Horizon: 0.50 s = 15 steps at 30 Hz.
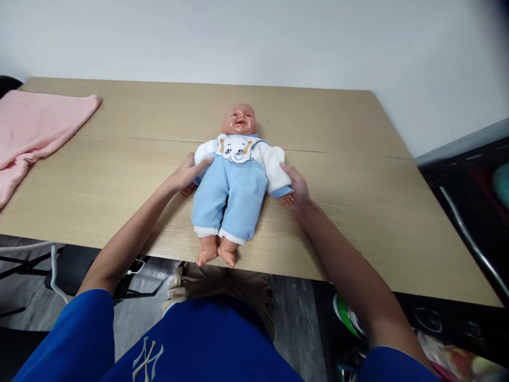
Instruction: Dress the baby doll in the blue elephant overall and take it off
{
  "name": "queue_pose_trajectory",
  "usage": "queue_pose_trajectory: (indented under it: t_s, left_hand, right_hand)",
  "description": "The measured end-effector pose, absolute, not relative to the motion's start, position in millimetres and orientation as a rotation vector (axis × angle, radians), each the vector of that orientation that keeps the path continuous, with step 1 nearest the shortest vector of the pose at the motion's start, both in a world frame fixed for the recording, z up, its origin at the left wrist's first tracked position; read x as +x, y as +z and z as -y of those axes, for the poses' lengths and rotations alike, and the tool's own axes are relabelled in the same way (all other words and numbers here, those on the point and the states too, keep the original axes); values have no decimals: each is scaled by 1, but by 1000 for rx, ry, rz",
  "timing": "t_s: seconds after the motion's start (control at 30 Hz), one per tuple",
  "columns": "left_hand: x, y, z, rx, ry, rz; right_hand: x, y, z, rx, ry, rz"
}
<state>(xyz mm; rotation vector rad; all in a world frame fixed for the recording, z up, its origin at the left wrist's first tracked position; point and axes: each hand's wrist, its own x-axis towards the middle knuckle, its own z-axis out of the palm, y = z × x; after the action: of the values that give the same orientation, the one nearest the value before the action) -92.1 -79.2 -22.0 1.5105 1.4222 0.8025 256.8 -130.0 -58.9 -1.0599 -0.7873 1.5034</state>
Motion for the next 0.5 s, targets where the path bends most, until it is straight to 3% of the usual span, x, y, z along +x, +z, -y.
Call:
queue_pose_trajectory:
  t_s: [0.17,0.5]
  left_hand:
    - [-77,-5,97,1351,864,-1387]
    - [-76,16,173,1268,1006,-1329]
  right_hand:
    - [252,-44,139,-1136,1650,798]
    - [260,0,193,-1133,1586,1018]
